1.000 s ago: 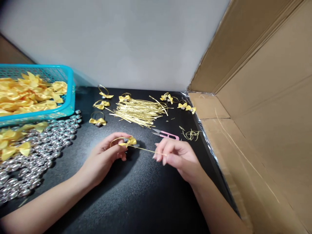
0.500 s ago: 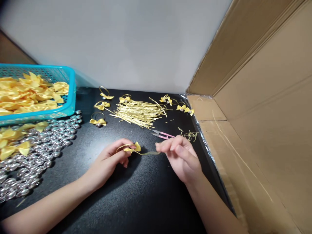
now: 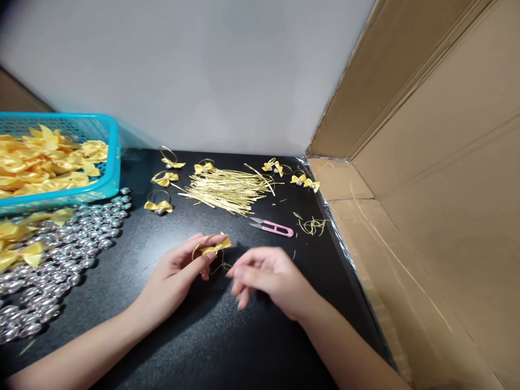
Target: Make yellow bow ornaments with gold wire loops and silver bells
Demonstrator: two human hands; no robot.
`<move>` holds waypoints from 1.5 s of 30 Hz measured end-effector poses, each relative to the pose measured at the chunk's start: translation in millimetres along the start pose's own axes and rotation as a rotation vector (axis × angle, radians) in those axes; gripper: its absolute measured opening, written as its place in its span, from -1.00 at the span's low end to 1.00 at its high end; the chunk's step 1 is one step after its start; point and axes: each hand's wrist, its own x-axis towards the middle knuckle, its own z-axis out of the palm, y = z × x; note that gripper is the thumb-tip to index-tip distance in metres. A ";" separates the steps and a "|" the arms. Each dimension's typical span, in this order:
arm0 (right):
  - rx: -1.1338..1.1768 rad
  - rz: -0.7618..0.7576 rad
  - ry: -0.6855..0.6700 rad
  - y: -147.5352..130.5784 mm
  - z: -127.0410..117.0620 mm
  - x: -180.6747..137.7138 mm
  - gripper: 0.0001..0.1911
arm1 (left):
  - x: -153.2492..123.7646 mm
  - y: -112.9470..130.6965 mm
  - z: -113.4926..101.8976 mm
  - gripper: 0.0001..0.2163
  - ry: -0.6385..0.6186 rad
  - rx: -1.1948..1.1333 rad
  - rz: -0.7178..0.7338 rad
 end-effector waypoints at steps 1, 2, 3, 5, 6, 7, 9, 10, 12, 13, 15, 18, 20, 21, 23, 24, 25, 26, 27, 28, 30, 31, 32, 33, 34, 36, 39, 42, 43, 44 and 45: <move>0.033 0.091 -0.090 7.2 5.3 0.7 -0.61 | -1.3 2.3 -0.7 -0.75 0.018 0.028 0.039; 0.094 0.159 -0.146 14.8 11.3 1.8 -0.55 | -3.0 5.2 -1.5 -0.75 0.038 0.063 0.086; 0.177 0.180 -0.154 22.2 17.4 3.3 -0.51 | -5.0 8.5 -2.3 -0.74 0.056 0.104 0.140; 0.357 0.132 -0.147 33.3 28.1 7.2 -0.53 | -9.5 15.6 -3.3 -0.71 0.077 0.188 0.256; 0.430 0.103 -0.128 36.0 32.0 9.4 -0.54 | -11.8 18.9 -3.4 -0.67 0.074 0.224 0.317; 0.491 0.075 -0.123 36.6 34.6 11.4 -0.55 | -13.9 21.7 -3.2 -0.64 0.070 0.252 0.369; 0.580 0.025 -0.107 32.2 36.2 14.8 -0.56 | -17.4 25.4 -2.2 -0.60 0.060 0.284 0.439; 0.610 0.001 -0.090 27.9 35.4 16.0 -0.57 | -18.8 26.1 -1.6 -0.60 0.057 0.291 0.451; 0.651 -0.059 -0.025 17.0 31.3 17.3 -0.60 | -20.8 25.4 -1.2 -0.64 0.069 0.292 0.442; 0.665 -0.092 0.013 11.2 28.4 17.4 -0.63 | -21.7 24.4 -1.6 -0.66 0.079 0.294 0.423; 0.687 -0.156 0.061 -0.3 21.6 16.7 -0.73 | -23.7 22.0 -3.0 -0.71 0.095 0.293 0.363; 0.688 -0.229 0.129 -16.2 11.7 13.7 -0.77 | -27.0 20.5 -4.7 -0.83 0.107 0.211 0.265; 0.657 -0.263 0.179 -23.9 7.4 10.7 -0.76 | -28.1 21.4 -3.9 -0.92 0.120 0.147 0.198; 0.631 -0.286 0.197 -25.9 6.3 9.0 -0.76 | -28.1 22.0 -2.9 -0.95 0.130 0.118 0.168; 0.548 -0.343 0.234 -25.1 6.6 6.1 -0.75 | -27.3 22.5 -0.5 -0.95 0.154 0.058 0.127; 0.490 -0.372 0.255 -22.1 8.0 5.0 -0.74 | -26.7 22.2 0.6 -0.93 0.164 0.026 0.114; 0.421 -0.393 0.279 -17.6 10.1 4.3 -0.72 | -26.2 21.7 1.5 -0.92 0.170 -0.003 0.106; 0.341 -0.402 0.301 -12.1 12.7 4.1 -0.70 | -25.9 21.1 2.2 -0.91 0.170 -0.021 0.102; 0.251 -0.395 0.311 -6.0 15.7 4.2 -0.68 | -26.0 20.3 2.6 -0.91 0.161 -0.024 0.099; 0.151 -0.390 0.318 0.0 19.0 4.7 -0.68 | -26.4 19.6 2.8 -0.90 0.148 -0.012 0.096; -0.046 -0.415 0.328 10.5 25.6 6.3 -0.71 | -27.8 18.4 3.3 -0.90 0.116 0.029 0.092; -0.125 -0.431 0.337 14.6 28.7 7.2 -0.73 | -28.6 18.0 3.6 -0.90 0.104 0.050 0.093; -0.188 -0.449 0.347 17.9 31.5 8.1 -0.74 | -29.3 17.5 4.1 -0.90 0.098 0.065 0.092; -0.232 -0.467 0.360 20.8 33.8 8.8 -0.75 | -29.8 17.1 4.7 -0.90 0.098 0.074 0.094; -0.261 -0.483 0.370 23.2 35.5 9.5 -0.76 | -30.3 16.8 5.4 -0.90 0.102 0.076 0.096; -0.305 -0.517 0.395 27.6 36.9 10.5 -0.80 | -31.1 16.1 6.7 -0.90 0.117 0.072 0.097; -0.402 -0.606 0.451 33.3 35.4 11.3 -0.84 | -32.7 15.5 8.0 -0.89 0.121 0.062 0.103; -0.488 -0.741 0.513 37.4 33.0 11.7 -0.84 | -33.8 14.7 9.0 -0.88 0.113 0.047 0.109; -0.503 -0.777 0.529 38.2 32.6 11.7 -0.85 | -33.9 14.3 9.4 -0.88 0.113 0.044 0.110; -0.513 -0.804 0.540 38.7 32.4 11.6 -0.86 | -33.9 13.6 9.9 -0.88 0.113 0.046 0.113; -0.520 -0.818 0.546 39.0 32.3 11.4 -0.87 | -33.8 12.6 10.4 -0.88 0.113 0.054 0.117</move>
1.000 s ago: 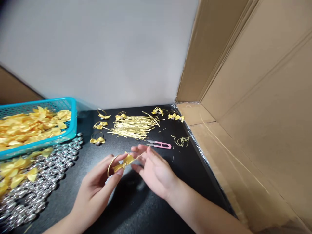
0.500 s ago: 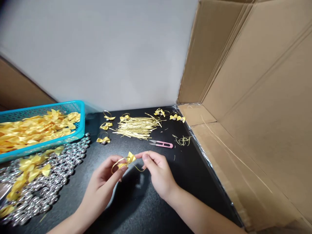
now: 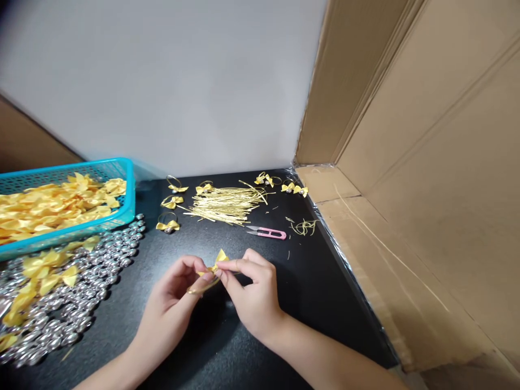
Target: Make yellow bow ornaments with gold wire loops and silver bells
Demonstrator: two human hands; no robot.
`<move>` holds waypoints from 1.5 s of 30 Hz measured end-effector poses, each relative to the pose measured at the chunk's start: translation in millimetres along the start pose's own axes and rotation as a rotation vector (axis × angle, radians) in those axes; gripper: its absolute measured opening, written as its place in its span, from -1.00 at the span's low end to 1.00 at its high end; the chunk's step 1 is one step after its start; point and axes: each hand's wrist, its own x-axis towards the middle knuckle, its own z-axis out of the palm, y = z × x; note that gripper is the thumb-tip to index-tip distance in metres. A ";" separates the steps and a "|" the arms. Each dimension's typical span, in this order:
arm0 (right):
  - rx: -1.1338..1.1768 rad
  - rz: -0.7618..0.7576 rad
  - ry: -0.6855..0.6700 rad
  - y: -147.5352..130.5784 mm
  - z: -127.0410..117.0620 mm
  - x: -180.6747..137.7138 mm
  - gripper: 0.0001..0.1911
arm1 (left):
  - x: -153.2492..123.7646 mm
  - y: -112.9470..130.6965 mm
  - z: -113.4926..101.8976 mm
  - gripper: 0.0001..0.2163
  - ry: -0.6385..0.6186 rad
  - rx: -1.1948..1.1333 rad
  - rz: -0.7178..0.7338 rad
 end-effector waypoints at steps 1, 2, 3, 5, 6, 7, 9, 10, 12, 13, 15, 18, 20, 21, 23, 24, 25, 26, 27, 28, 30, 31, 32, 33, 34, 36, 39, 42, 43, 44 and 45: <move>-0.003 -0.002 0.001 -0.2 -0.1 -0.2 -0.88 | -0.1 -1.2 0.5 -0.88 -0.001 0.014 0.009; -0.002 0.009 -0.003 -0.5 -0.1 -0.2 -0.89 | -0.2 -2.8 0.7 -0.88 -0.006 0.033 0.021; 0.002 0.030 -0.008 -0.8 -0.2 0.0 -0.90 | -0.5 -4.7 0.5 -0.89 -0.011 0.055 0.035; 0.019 0.085 -0.025 -1.4 -0.6 0.8 -0.92 | -1.0 -9.1 -2.0 -0.90 -0.034 0.102 0.079; 0.032 0.111 -0.038 -1.4 -1.1 1.5 -0.93 | -1.1 -11.1 -4.5 -0.92 -0.052 0.120 0.110; 0.045 0.130 -0.056 -1.4 -1.8 2.4 -0.93 | -0.7 -12.8 -7.7 -0.95 -0.083 0.128 0.143; 0.068 0.151 -0.106 -0.9 -3.9 4.8 -0.94 | 2.1 -13.7 -15.4 -0.92 -0.194 0.085 0.190; 0.072 0.151 -0.132 -0.6 -5.3 6.3 -0.95 | 4.8 -12.6 -19.1 -0.83 -0.273 0.027 0.188; 0.058 0.136 -0.188 -0.1 -8.6 9.5 -0.95 | 13.0 -8.2 -24.1 -0.80 -0.385 -0.117 0.063; 0.045 0.127 -0.214 0.2 -10.2 11.1 -0.95 | 18.1 -5.5 -25.1 -0.81 -0.387 -0.155 -0.031; 0.027 0.125 -0.260 0.8 -13.4 14.1 -0.94 | 29.1 -1.6 -24.3 -0.84 -0.383 -0.120 -0.138; 0.049 0.193 -0.312 2.7 -16.9 18.4 -0.94 | 42.4 -5.0 -20.8 -0.76 -0.490 -0.110 -0.167; 0.130 0.291 -0.320 4.5 -18.6 21.7 -0.95 | 46.5 -12.8 -19.2 -0.71 -0.532 -0.184 -0.173; 0.205 0.347 -0.300 5.3 -19.5 23.6 -0.92 | 47.0 -17.3 -18.5 -0.69 -0.527 -0.222 -0.172; 0.397 0.453 -0.196 6.3 -21.6 27.8 -0.83 | 46.0 -24.8 -17.0 -0.66 -0.483 -0.259 -0.168; 0.488 0.489 -0.126 6.3 -23.1 30.1 -0.79 | 44.9 -27.3 -16.1 -0.67 -0.442 -0.275 -0.165; 0.562 0.511 -0.055 6.0 -24.8 32.3 -0.75 | 43.8 -28.9 -15.0 -0.68 -0.395 -0.287 -0.165; 0.613 0.521 0.000 5.3 -26.9 34.4 -0.74 | 42.8 -29.7 -14.0 -0.70 -0.347 -0.301 -0.167; 0.646 0.525 0.036 4.3 -29.3 36.3 -0.74 | 42.1 -29.8 -13.0 -0.72 -0.299 -0.316 -0.171; 0.669 0.523 0.053 2.9 -31.9 38.0 -0.76 | 41.7 -29.6 -12.1 -0.73 -0.256 -0.327 -0.178; 0.685 0.517 0.070 -0.2 -37.6 40.7 -0.78 | 41.4 -28.7 -11.0 -0.75 -0.183 -0.333 -0.193; 0.681 0.509 0.081 -1.8 -40.4 41.8 -0.79 | 41.4 -28.4 -10.6 -0.76 -0.156 -0.326 -0.199; 0.667 0.501 0.094 -3.2 -43.0 42.7 -0.78 | 41.2 -28.3 -10.4 -0.78 -0.133 -0.316 -0.202; 0.647 0.492 0.105 -4.4 -45.3 43.2 -0.77 | 40.9 -28.2 -10.2 -0.79 -0.117 -0.305 -0.203; 0.622 0.484 0.109 -5.4 -47.1 43.3 -0.76 | 40.4 -28.4 -10.0 -0.81 -0.107 -0.292 -0.200; 0.554 0.467 0.099 -6.3 -49.4 41.5 -0.74 | 39.1 -28.8 -9.6 -0.86 -0.103 -0.265 -0.181; 0.375 0.376 0.028 -5.4 -49.4 33.0 -0.72 | 37.8 -29.2 -9.0 -0.90 -0.109 -0.226 -0.171; 0.179 0.196 -0.166 -3.1 -46.6 21.3 -0.57 | 38.4 -28.7 -8.3 -0.89 -0.106 -0.206 -0.200; 0.129 0.161 -0.236 -2.6 -45.2 18.2 -0.56 | 38.7 -28.3 -8.0 -0.87 -0.104 -0.200 -0.210; 0.088 0.146 -0.288 -2.3 -43.6 15.8 -0.58 | 38.9 -28.0 -7.7 -0.86 -0.103 -0.194 -0.213; 0.052 0.147 -0.324 -2.4 -41.8 14.3 -0.60 | 38.8 -27.8 -7.3 -0.85 -0.104 -0.186 -0.210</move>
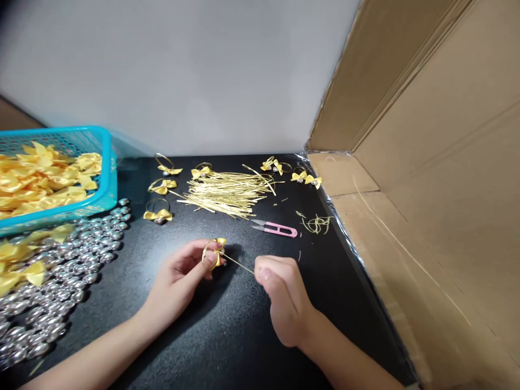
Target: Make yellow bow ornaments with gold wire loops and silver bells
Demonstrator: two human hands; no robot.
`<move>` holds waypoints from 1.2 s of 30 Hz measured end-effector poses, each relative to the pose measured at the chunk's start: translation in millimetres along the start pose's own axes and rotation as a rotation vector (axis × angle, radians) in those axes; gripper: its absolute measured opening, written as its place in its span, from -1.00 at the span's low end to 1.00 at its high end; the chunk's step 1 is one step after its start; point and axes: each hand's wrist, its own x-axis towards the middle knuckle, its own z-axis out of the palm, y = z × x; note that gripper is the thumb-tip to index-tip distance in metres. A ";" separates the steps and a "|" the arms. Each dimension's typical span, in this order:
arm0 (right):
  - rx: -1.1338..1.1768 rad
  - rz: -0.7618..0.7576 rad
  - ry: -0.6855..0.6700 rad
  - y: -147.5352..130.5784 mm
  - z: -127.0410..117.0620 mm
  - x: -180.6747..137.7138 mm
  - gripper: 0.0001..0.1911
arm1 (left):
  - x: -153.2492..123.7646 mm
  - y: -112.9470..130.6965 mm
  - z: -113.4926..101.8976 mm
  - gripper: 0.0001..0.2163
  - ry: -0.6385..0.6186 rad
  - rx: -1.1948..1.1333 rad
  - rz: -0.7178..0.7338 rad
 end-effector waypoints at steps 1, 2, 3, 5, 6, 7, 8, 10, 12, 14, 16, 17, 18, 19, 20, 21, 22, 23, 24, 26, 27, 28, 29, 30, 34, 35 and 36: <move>-0.029 0.015 -0.017 -0.2 2.0 -0.2 -0.61 | -0.2 -0.2 0.4 -0.85 -0.002 0.010 0.008; -0.052 0.029 -0.024 -0.6 3.8 0.1 -0.62 | -0.7 -0.7 0.7 -0.85 -0.005 0.023 0.023; -0.072 0.041 -0.025 -1.0 5.4 0.6 -0.62 | -1.3 -1.6 0.9 -0.85 -0.007 0.037 0.043; -0.094 0.057 -0.012 -1.4 8.0 1.4 -0.63 | -3.1 -4.2 1.2 -0.85 -0.013 0.056 0.089; -0.101 0.064 -0.003 -1.1 9.0 1.5 -0.63 | -4.1 -5.5 1.3 -0.85 -0.019 0.057 0.108; -0.109 0.073 0.004 -0.7 10.0 1.5 -0.63 | -5.1 -6.6 1.3 -0.83 -0.027 0.051 0.122; -0.116 0.083 0.008 -0.1 10.8 1.3 -0.63 | -6.0 -7.4 1.3 -0.80 -0.035 0.045 0.129; -0.133 0.100 0.010 0.6 12.3 1.2 -0.64 | -7.3 -7.6 1.4 -0.76 -0.048 0.047 0.125; -0.157 0.099 0.009 0.5 13.3 1.7 -0.64 | -7.6 -6.0 1.7 -0.77 -0.055 0.075 0.115; -0.202 0.077 0.004 0.0 13.9 2.6 -0.64 | -7.1 -3.6 2.4 -0.80 -0.064 0.100 0.102; -0.251 0.059 -0.007 0.2 14.1 3.3 -0.68 | -6.4 -2.0 2.9 -0.82 -0.070 0.103 0.088; -0.263 0.058 -0.010 0.7 14.2 3.5 -0.70 | -6.1 -1.8 3.0 -0.82 -0.069 0.097 0.081; -0.263 0.062 -0.005 1.3 14.3 3.6 -0.71 | -5.8 -2.0 3.0 -0.83 -0.067 0.090 0.076; -0.244 0.070 0.008 2.0 14.4 3.8 -0.71 | -5.5 -2.6 2.9 -0.83 -0.064 0.083 0.074; -0.207 0.081 0.031 2.3 14.4 4.1 -0.69 | -5.3 -3.4 2.6 -0.84 -0.061 0.077 0.073; -0.152 0.087 0.063 2.2 14.2 4.5 -0.69 | -5.0 -4.3 2.4 -0.85 -0.059 0.073 0.073; -0.085 0.089 0.108 1.5 13.6 5.2 -0.71 | -4.8 -5.1 2.1 -0.86 -0.057 0.072 0.074; -0.010 0.084 0.161 0.0 12.6 6.0 -0.77 | -4.4 -5.6 1.9 -0.87 -0.051 0.071 0.075; 0.067 0.075 0.216 -2.1 10.9 7.0 -0.85 | -4.1 -5.8 1.7 -0.87 -0.044 0.071 0.074; 0.191 0.052 0.305 -7.8 5.6 9.2 -0.83 | -3.2 -5.6 1.5 -0.88 -0.031 0.062 0.070; 0.236 0.048 0.326 -11.0 2.2 10.3 -0.78 | -2.8 -5.1 1.4 -0.88 -0.025 0.053 0.066; 0.273 0.051 0.335 -14.4 -1.5 11.4 -0.74 | -2.5 -4.6 1.3 -0.88 -0.018 0.039 0.063; 0.306 0.057 0.339 -17.6 -5.2 12.5 -0.71 | -2.1 -4.1 1.3 -0.88 -0.012 0.023 0.062; 0.334 0.071 0.334 -20.5 -8.6 13.4 -0.69 | -1.8 -3.6 1.3 -0.89 -0.006 0.006 0.059; 0.480 0.117 0.256 -27.8 -16.4 15.3 -0.66 | -0.6 -1.7 1.3 -0.90 0.010 -0.054 0.031; 0.518 0.132 0.227 -28.1 -16.6 15.3 -0.68 | -0.2 -1.4 1.4 -0.90 0.011 -0.066 0.023; 0.548 0.147 0.203 -27.8 -16.4 15.2 -0.69 | 0.3 -1.1 1.4 -0.90 0.012 -0.078 0.015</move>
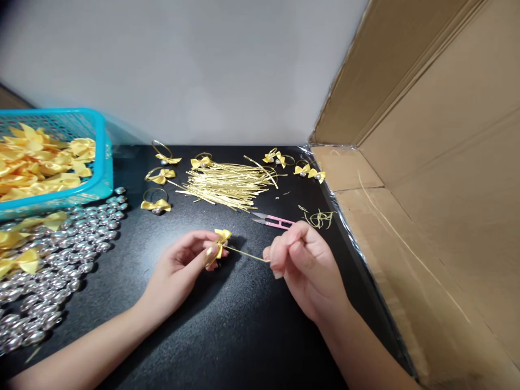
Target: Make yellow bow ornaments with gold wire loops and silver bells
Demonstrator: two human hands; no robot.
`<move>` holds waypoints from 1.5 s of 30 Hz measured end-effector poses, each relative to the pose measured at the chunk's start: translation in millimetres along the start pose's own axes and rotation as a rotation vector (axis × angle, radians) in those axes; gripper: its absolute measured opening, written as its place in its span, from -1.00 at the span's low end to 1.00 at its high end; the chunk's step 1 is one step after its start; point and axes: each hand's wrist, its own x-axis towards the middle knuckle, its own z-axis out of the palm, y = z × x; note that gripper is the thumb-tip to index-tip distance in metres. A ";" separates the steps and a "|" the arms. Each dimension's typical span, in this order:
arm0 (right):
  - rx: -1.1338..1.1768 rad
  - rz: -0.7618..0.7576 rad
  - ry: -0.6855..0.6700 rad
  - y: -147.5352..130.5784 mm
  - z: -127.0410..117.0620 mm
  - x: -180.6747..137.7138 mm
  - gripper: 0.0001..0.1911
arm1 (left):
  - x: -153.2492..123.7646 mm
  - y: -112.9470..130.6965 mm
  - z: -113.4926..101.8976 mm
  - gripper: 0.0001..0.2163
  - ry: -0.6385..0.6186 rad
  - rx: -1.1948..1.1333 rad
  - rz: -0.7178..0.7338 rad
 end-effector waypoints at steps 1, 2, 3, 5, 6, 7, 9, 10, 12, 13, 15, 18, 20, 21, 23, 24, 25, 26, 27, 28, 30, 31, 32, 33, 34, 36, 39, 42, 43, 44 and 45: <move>0.015 0.021 -0.012 1.0 0.1 -0.1 -0.70 | 0.4 0.1 0.0 -0.90 0.000 -0.010 -0.007; 0.017 0.040 -0.010 2.4 0.1 -0.1 -0.71 | 0.7 0.2 -0.1 -0.90 0.002 -0.017 -0.016; 0.006 0.056 0.000 4.0 0.1 0.0 -0.71 | 1.0 0.1 -0.2 -0.89 0.005 -0.019 -0.027; -0.030 0.077 0.024 6.6 0.1 0.6 -0.70 | 1.2 -0.3 -0.8 -0.87 0.009 -0.016 -0.050; -0.044 0.084 0.029 7.4 0.2 1.0 -0.70 | 1.3 -0.5 -1.1 -0.86 0.008 -0.016 -0.061; -0.051 0.089 0.031 7.7 0.3 1.4 -0.70 | 1.3 -0.8 -1.5 -0.86 0.008 -0.019 -0.070; -0.042 0.091 0.022 6.8 0.8 2.1 -0.72 | 1.4 -1.3 -2.1 -0.85 0.003 -0.027 -0.081; -0.030 0.091 0.019 5.9 1.0 2.4 -0.72 | 1.5 -1.4 -2.3 -0.85 0.000 -0.030 -0.084; 0.011 0.094 0.019 3.6 1.0 2.8 -0.70 | 1.6 -1.1 -2.4 -0.84 -0.001 -0.037 -0.089; 0.038 0.097 0.023 2.4 0.8 3.1 -0.69 | 1.6 -0.7 -2.5 -0.84 0.002 -0.040 -0.090; 0.098 0.109 0.045 0.7 -0.3 3.8 -0.68 | 1.4 0.4 -2.5 -0.84 0.006 -0.047 -0.095; 0.220 0.121 0.080 -0.3 -3.1 6.2 -0.74 | 0.9 1.7 -2.9 -0.84 0.000 -0.046 -0.115; 0.319 0.119 0.096 -0.1 -5.3 8.7 -0.80 | 1.0 1.7 -3.3 -0.84 -0.014 -0.049 -0.122; 0.361 0.116 0.105 0.2 -6.5 10.1 -0.82 | 1.1 1.6 -3.4 -0.85 -0.021 -0.053 -0.124; 0.411 0.108 0.141 1.0 -8.9 13.0 -0.84 | 1.5 1.7 -3.8 -0.87 -0.036 -0.058 -0.125; 0.422 0.105 0.164 1.6 -10.1 14.3 -0.85 | 1.7 2.1 -3.9 -0.88 -0.045 -0.059 -0.127; 0.427 0.103 0.187 2.2 -11.3 15.4 -0.86 | 1.9 2.9 -4.1 -0.88 -0.058 -0.060 -0.134; 0.426 0.102 0.210 2.9 -12.3 16.3 -0.86 | 2.0 4.0 -4.4 -0.89 -0.076 -0.063 -0.140; 0.422 0.104 0.229 3.6 -13.3 17.0 -0.85 | 2.0 5.4 -4.7 -0.90 -0.103 -0.071 -0.155; 0.416 0.109 0.244 4.3 -14.2 17.7 -0.85 | 1.9 7.0 -5.0 -0.90 -0.144 -0.080 -0.178; 0.404 0.116 0.261 5.8 -15.8 19.1 -0.84 | 1.7 10.2 -5.4 -0.90 -0.248 -0.114 -0.244; 0.401 0.120 0.267 6.6 -16.7 19.9 -0.84 | 1.6 11.5 -5.4 -0.90 -0.302 -0.134 -0.277; 0.402 0.122 0.271 7.5 -17.6 20.8 -0.84 | 1.4 12.5 -5.4 -0.89 -0.350 -0.155 -0.307; 0.407 0.124 0.277 8.3 -18.7 21.8 -0.84 | 1.3 13.3 -5.3 -0.87 -0.390 -0.173 -0.332; 0.416 0.126 0.285 9.1 -19.8 22.9 -0.85 | 1.1 13.7 -5.2 -0.86 -0.418 -0.187 -0.351; 0.439 0.137 0.306 10.5 -21.9 24.8 -0.85 | 0.7 13.9 -5.3 -0.83 -0.448 -0.209 -0.376; 0.482 0.165 0.347 11.5 -23.1 27.3 -0.87 | 0.7 13.5 -6.4 -0.80 -0.458 -0.248 -0.388; 0.520 0.201 0.404 11.2 -21.3 29.4 -0.82 | 1.4 13.4 -7.4 -0.78 -0.459 -0.288 -0.389; 0.530 0.211 0.422 10.9 -20.2 30.0 -0.78 | 1.7 13.5 -7.6 -0.79 -0.462 -0.300 -0.394; 0.539 0.218 0.436 10.4 -19.2 30.5 -0.75 | 1.9 13.6 -7.6 -0.80 -0.466 -0.313 -0.401; 0.547 0.223 0.446 9.9 -18.3 30.9 -0.73 | 2.1 13.6 -7.7 -0.80 -0.470 -0.325 -0.408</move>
